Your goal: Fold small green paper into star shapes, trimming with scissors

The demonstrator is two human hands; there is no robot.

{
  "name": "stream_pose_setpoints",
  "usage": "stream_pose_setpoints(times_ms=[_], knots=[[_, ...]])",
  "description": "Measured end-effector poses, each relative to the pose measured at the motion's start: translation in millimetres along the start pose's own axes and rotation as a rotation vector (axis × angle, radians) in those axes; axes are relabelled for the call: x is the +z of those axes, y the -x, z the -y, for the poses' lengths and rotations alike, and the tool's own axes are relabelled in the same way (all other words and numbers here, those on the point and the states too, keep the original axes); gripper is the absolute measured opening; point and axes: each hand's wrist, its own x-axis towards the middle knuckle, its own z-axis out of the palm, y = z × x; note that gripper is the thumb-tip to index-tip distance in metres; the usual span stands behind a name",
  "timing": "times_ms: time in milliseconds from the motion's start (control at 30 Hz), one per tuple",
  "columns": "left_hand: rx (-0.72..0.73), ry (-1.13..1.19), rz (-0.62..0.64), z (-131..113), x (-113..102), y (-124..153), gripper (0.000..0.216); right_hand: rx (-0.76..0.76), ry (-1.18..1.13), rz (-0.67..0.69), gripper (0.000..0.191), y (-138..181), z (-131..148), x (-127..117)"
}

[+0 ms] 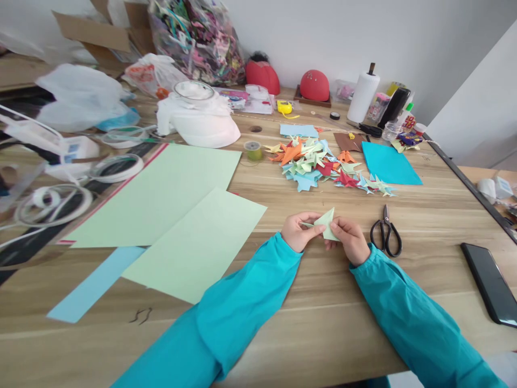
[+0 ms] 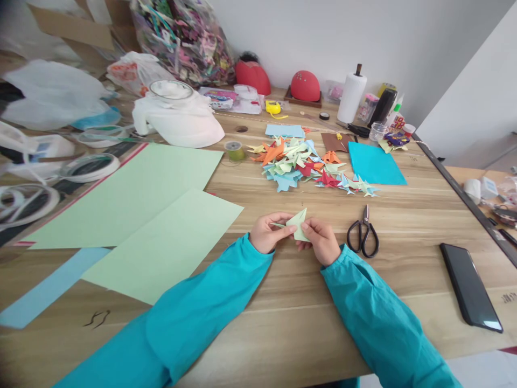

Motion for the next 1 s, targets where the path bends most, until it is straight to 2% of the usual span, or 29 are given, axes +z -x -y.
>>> stream_pose_setpoints(times_ms=[167,367,500,633,1000], knots=[[0.005,0.006,-0.065,9,-1,-3,0.043,0.009,-0.004,-0.045,0.034,0,-1,0],[0.004,-0.033,-0.015,9,-1,-3,0.041,0.011,-0.027,-0.021,0.027,0,-2,-2],[0.007,0.001,-0.072,12,-1,-4,0.043,0.007,-0.04,-0.048,0.027,1,-1,-1],[-0.004,0.081,-0.141,13,-1,-6,0.043,-0.013,0.012,-0.082,0.029,2,-1,3],[0.014,0.091,-0.169,6,2,-2,0.047,-0.063,0.113,-0.085,0.03,3,-1,5]])
